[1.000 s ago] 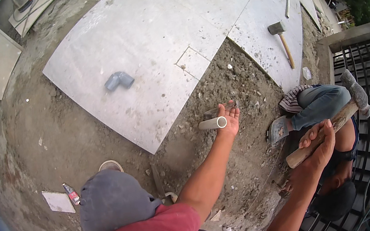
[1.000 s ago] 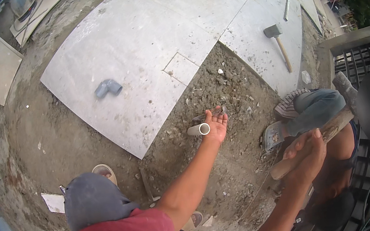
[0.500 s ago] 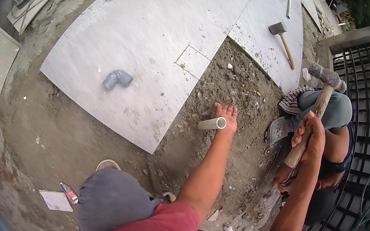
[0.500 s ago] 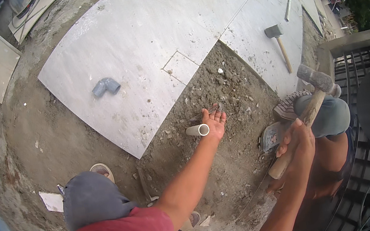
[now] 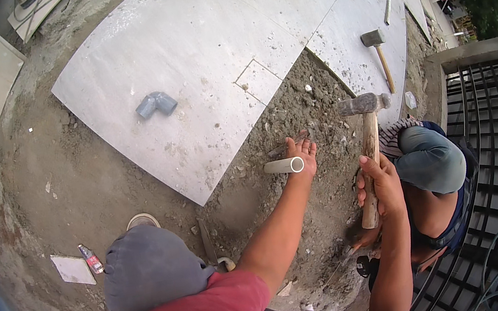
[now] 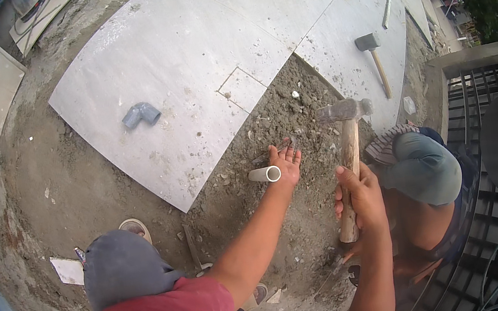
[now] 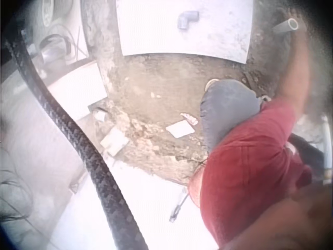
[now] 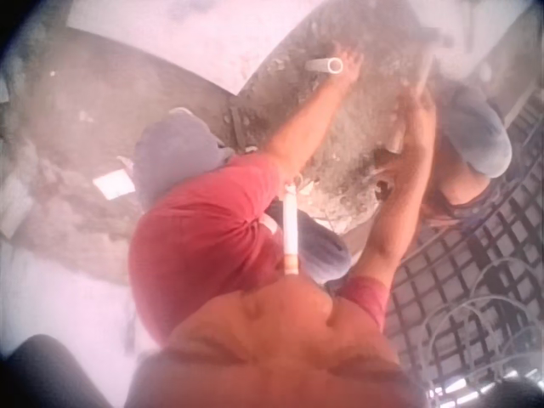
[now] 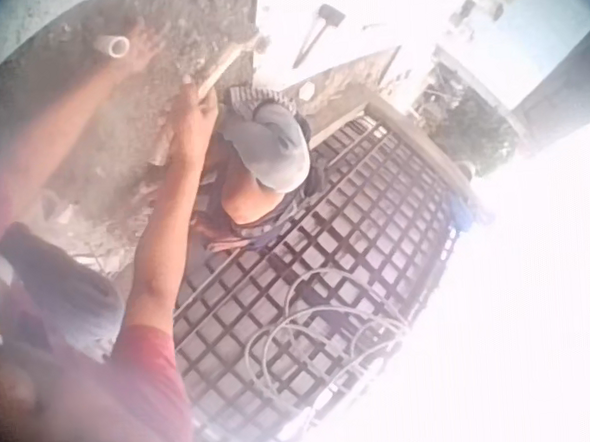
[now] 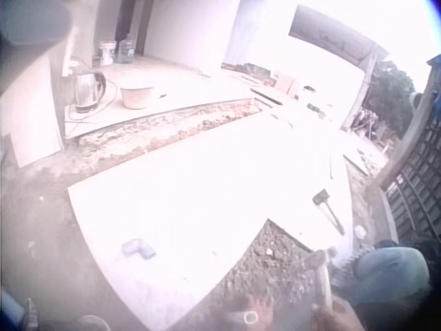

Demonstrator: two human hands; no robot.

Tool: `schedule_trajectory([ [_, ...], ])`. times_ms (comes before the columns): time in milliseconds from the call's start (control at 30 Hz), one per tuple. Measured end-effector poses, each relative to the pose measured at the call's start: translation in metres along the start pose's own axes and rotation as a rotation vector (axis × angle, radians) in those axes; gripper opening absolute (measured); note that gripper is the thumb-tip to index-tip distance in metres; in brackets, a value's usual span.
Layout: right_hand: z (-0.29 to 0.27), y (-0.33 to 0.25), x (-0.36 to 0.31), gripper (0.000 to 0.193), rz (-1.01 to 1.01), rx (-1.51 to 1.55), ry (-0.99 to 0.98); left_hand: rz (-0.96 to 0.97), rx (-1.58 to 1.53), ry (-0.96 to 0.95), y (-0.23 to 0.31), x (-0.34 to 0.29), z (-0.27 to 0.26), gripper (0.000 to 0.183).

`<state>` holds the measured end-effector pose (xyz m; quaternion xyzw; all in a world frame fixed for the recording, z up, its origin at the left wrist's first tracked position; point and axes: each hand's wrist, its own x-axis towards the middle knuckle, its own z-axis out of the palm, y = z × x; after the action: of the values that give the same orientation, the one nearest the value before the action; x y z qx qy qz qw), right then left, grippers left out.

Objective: The person uses a hammer to tap a white PVC pipe into a hole in the floor. They then use a trowel to spread cement around the pipe and measure the area with a tape measure.

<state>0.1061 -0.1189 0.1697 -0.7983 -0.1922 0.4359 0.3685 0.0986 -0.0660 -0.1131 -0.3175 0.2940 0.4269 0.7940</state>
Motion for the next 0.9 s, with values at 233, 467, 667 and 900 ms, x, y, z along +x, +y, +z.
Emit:
schedule_trajectory([
  [233, -0.068, -0.066, 0.020, 0.022, -0.653, 0.554, 0.481, -0.012, 0.032, 0.059, -0.009, -0.019, 0.010, 0.069],
  [467, -0.001, 0.052, 0.041, 0.026, 0.326, -0.054, -0.071, 0.026, 0.064, 0.014, -0.006, -0.014, 0.010, 0.073],
  [667, -0.046, -0.014, 0.025, 0.028, -0.199, 0.136, 0.264, -0.025, -0.003, 0.039, 0.002, -0.003, 0.003, 0.073],
  [900, 0.001, 0.046, 0.063, 0.025, -0.374, 0.286, 0.452, -0.041, 0.031, 0.086, -0.006, -0.013, 0.007, 0.070],
])
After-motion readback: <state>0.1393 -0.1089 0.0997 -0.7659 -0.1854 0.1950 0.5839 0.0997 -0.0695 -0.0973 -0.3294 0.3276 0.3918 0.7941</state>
